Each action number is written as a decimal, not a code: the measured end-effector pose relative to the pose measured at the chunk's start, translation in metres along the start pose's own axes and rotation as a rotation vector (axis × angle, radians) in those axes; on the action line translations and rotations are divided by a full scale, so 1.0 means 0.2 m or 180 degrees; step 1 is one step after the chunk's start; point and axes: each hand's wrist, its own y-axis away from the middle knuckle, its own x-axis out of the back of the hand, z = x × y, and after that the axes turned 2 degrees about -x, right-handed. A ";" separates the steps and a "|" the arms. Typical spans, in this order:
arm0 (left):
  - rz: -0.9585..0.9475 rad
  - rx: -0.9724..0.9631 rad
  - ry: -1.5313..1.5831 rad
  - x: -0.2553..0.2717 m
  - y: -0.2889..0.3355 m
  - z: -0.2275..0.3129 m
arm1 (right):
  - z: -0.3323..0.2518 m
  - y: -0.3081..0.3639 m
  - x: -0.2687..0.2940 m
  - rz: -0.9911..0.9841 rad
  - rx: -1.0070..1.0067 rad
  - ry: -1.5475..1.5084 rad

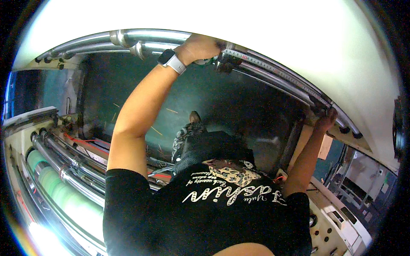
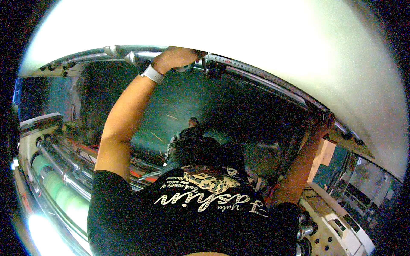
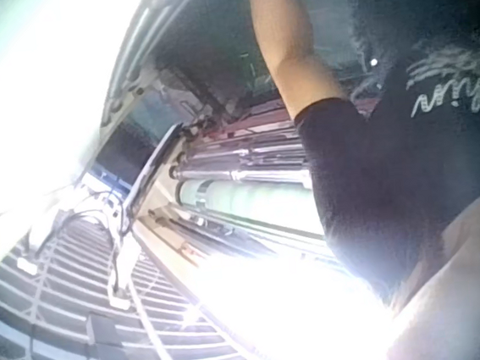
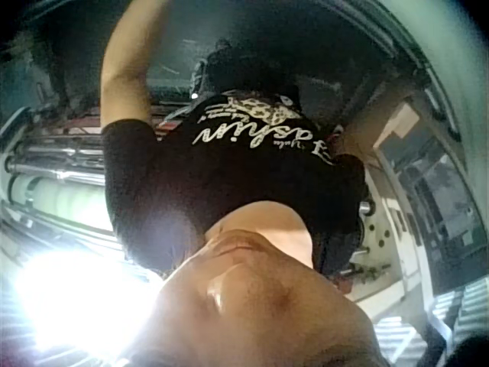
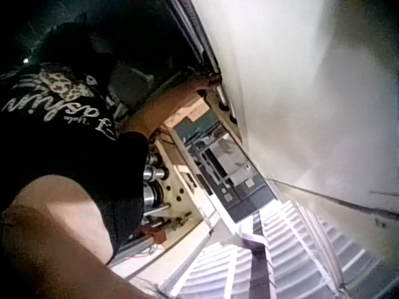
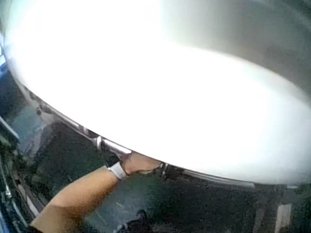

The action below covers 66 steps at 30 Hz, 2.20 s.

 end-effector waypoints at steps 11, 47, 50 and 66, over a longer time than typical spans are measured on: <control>-0.0312 0.0269 0.0321 -0.03 -0.03 -0.03 | 0.01 -0.02 0.04 0.0397 0.0098 0.0923; -0.0740 0.0547 0.0649 0.01 0.00 -0.03 | -0.07 0.03 -0.12 0.0766 -0.0583 -0.0016; -0.0722 0.0457 0.0854 0.00 -0.02 -0.02 | 0.16 -0.06 0.18 0.0113 0.1366 0.2329; -0.0781 0.0562 0.0625 0.02 0.00 -0.03 | -0.28 0.15 -0.23 0.0087 -0.0672 -0.0587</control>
